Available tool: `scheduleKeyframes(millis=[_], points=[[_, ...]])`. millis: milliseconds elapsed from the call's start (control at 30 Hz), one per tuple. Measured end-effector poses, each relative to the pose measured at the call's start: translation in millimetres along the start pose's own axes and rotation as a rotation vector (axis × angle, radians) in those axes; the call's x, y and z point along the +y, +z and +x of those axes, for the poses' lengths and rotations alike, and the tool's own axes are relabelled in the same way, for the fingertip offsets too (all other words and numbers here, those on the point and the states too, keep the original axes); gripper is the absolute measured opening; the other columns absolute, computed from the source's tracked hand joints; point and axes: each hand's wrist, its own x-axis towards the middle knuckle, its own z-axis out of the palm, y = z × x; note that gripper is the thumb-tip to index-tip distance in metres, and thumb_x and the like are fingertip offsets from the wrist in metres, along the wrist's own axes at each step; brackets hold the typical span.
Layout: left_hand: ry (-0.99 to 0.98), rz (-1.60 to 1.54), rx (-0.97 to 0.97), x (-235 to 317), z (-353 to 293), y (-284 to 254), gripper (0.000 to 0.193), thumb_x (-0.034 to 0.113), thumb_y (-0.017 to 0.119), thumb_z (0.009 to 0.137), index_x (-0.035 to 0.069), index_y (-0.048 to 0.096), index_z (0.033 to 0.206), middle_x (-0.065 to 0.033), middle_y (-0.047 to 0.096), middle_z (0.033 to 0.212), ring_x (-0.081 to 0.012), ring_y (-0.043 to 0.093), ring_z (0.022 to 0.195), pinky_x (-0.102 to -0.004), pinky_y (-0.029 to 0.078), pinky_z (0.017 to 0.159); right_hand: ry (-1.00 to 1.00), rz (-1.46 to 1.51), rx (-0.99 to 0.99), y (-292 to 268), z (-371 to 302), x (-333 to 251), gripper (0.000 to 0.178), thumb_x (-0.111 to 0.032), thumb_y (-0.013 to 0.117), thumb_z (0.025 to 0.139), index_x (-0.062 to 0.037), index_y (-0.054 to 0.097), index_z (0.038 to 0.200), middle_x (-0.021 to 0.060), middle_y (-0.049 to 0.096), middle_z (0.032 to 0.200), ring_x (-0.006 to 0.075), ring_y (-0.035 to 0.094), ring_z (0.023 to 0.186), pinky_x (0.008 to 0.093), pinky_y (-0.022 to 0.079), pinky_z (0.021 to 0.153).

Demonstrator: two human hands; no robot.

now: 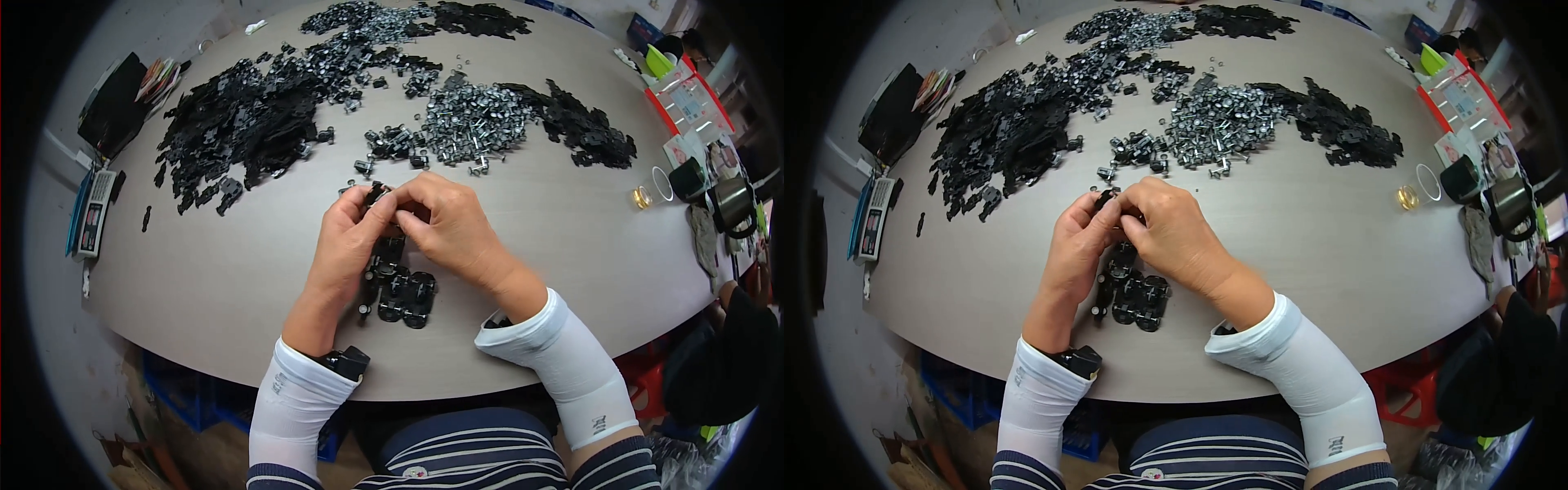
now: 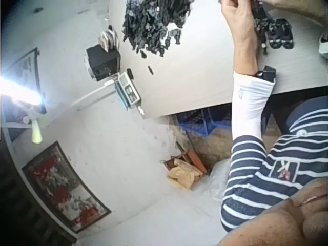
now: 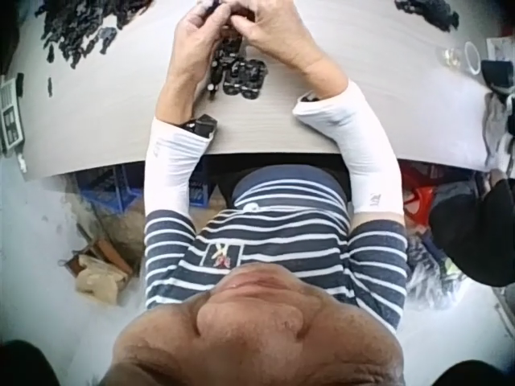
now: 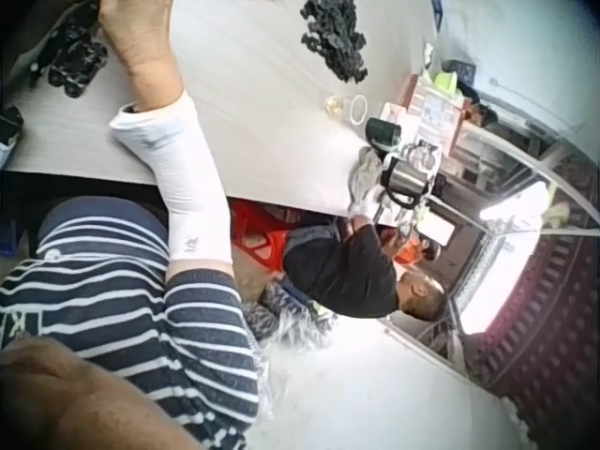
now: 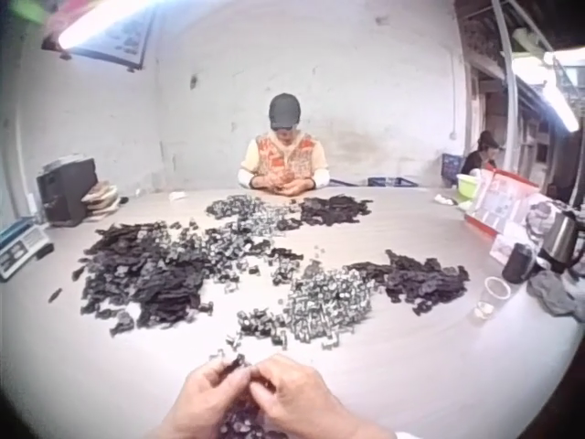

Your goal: The person is sorting and assembling small plastic components, specifically placing a small pin or component into a black housing.

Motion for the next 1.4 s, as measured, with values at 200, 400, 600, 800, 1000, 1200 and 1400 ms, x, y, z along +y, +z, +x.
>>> scheduleKeyframes(millis=[200, 400, 600, 800, 1000, 1200, 1400], points=[[0.133, -0.08, 0.113, 2.1, 2.7, -19.1, 0.019, 0.016, 0.063, 0.098, 0.0, 0.064, 0.108, -0.0032, 0.068, 0.093, -0.0087, 0.063, 0.078, -0.0242, 0.052, 0.07, 0.28, -0.096, 0.157, -62.1, 7.3, 45.3, 0.011, -0.009, 0.07, 0.085, -0.0012, 0.072, 0.092, 0.0081, 0.071, 0.081, 0.0146, 0.065, 0.07, 0.0275, 0.052, 0.066], [0.04, 0.14, 0.157, 26.7, -9.0, -40.8, 0.025, 0.021, 0.065, 0.095, 0.001, 0.066, 0.111, 0.0006, 0.065, 0.088, -0.0054, 0.058, 0.074, -0.0214, 0.046, 0.065, 0.266, -0.311, 0.112, -60.3, 0.6, 78.8, 0.013, -0.014, 0.07, 0.083, -0.0034, 0.072, 0.091, 0.0112, 0.068, 0.087, 0.0268, 0.066, 0.075, 0.0377, 0.053, 0.071], [-0.099, 0.35, 0.046, 20.5, -39.0, -34.8, 0.03, 0.019, 0.062, 0.098, 0.002, 0.06, 0.123, 0.0048, 0.059, 0.086, -0.0027, 0.051, 0.074, -0.0204, 0.043, 0.064, 0.197, -0.563, -0.01, -53.0, -0.2, 82.5, 0.011, -0.018, 0.073, 0.081, -0.0081, 0.071, 0.087, 0.0081, 0.064, 0.087, 0.0285, 0.064, 0.084, 0.0413, 0.052, 0.071], [0.313, 1.038, -0.024, 9.6, -62.5, -9.0, 0.071, 0.037, 0.076, 0.082, 0.001, 0.051, 0.137, -0.0219, 0.053, 0.132, -0.0358, 0.052, 0.118, -0.0415, 0.043, 0.1, 0.108, -0.506, 0.029, -50.8, -1.5, 68.4, 0.007, -0.012, 0.071, 0.081, -0.007, 0.071, 0.086, 0.009, 0.062, 0.082, 0.0266, 0.062, 0.075, 0.0383, 0.05, 0.068], [0.29, 1.527, -0.004, -2.1, -75.5, 42.2, 0.08, 0.043, 0.077, 0.077, 0.005, 0.048, 0.141, -0.0231, 0.044, 0.144, -0.0385, 0.043, 0.13, -0.0481, 0.038, 0.104, -0.062, -0.367, -0.037, -36.6, -11.8, 50.3, 0.005, -0.011, 0.069, 0.082, -0.0064, 0.067, 0.082, 0.0081, 0.06, 0.084, 0.0285, 0.062, 0.084, 0.0401, 0.052, 0.073], [0.357, 1.448, 0.097, -17.8, -80.9, 49.7, 0.062, 0.027, 0.076, 0.075, 0.004, 0.056, 0.129, -0.0204, 0.05, 0.136, -0.0367, 0.047, 0.124, -0.0476, 0.04, 0.101, -0.094, -0.305, -0.094, -28.2, -20.9, 47.0, 0.004, -0.006, 0.069, 0.081, -0.0031, 0.067, 0.083, 0.0093, 0.058, 0.082, 0.0264, 0.061, 0.078, 0.0367, 0.05, 0.07], [0.434, 1.352, 0.199, -19.7, -109.8, 23.0, 0.049, 0.022, 0.075, 0.071, 0.005, 0.064, 0.115, -0.0131, 0.057, 0.128, -0.0342, 0.052, 0.117, -0.0455, 0.042, 0.096, -0.055, -0.279, -0.147, -25.5, -27.2, 49.6, 0.004, -0.008, 0.069, 0.081, -0.0036, 0.068, 0.082, 0.0091, 0.058, 0.082, 0.027, 0.06, 0.08, 0.0374, 0.049, 0.073]])
